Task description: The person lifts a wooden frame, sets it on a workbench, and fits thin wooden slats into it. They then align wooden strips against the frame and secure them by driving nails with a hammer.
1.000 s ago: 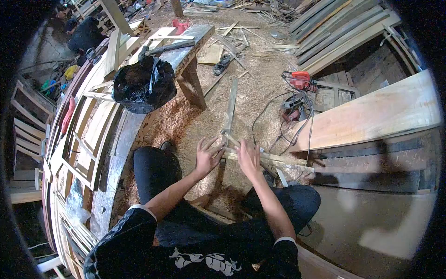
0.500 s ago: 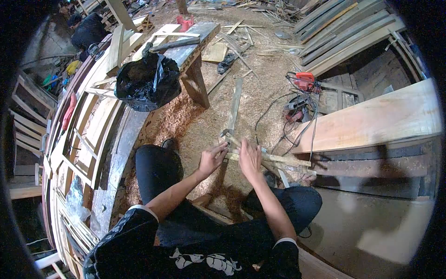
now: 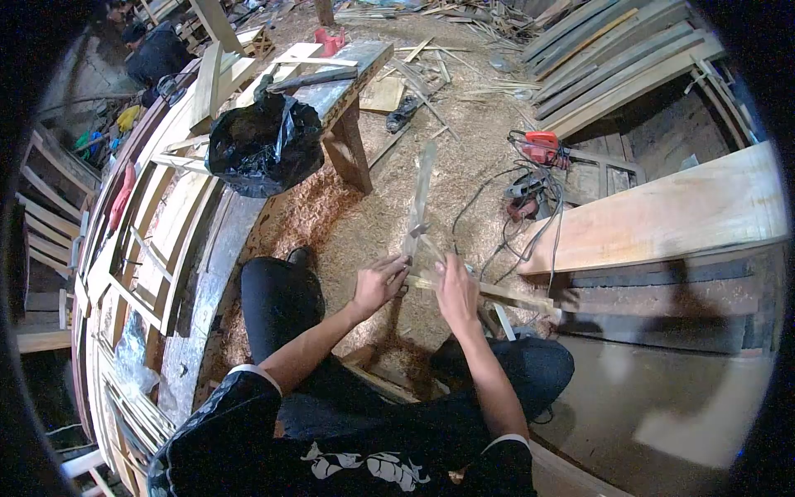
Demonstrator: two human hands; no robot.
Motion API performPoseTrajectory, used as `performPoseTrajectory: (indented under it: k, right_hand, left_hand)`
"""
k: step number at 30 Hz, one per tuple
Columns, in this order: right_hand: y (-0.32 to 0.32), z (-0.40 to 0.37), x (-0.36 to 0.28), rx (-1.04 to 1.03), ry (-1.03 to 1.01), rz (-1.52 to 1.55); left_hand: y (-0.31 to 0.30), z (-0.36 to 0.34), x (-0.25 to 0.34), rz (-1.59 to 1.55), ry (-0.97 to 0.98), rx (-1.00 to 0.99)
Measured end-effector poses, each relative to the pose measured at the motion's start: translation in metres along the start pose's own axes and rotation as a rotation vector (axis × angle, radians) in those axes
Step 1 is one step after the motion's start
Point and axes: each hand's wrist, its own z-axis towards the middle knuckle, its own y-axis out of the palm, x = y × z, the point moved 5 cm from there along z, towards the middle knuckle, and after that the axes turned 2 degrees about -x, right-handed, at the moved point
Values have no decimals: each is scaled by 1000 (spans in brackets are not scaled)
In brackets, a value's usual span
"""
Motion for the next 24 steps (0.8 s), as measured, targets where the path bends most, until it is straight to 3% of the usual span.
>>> performPoseTrajectory:
  k: [2, 7, 13, 15, 17, 19, 24]
  right_hand:
    - [-14, -9, -2, 115, 10, -20]
    - [-17, -24, 2, -1, 130, 11]
    - [-17, -39, -14, -6, 51, 6]
    - [-18, -44, -20, 105, -84, -17]
    - [-19, -47, -21, 54, -46, -39]
    - [-28, -51, -31, 177, -118, -46]
    - [-23, -55, -27, 109, -86, -115]
  left_hand:
    - [-4, 5, 8, 2, 38, -8]
    - [-2, 5, 7, 38, 23, -26]
    - [-4, 6, 6, 94, -33, -54]
    - [-4, 5, 9, 115, -14, -45]
    - [-9, 9, 13, 105, 7, -62]
    - [-5, 6, 6, 128, 24, -73]
    - [0, 4, 7, 155, 77, -59]
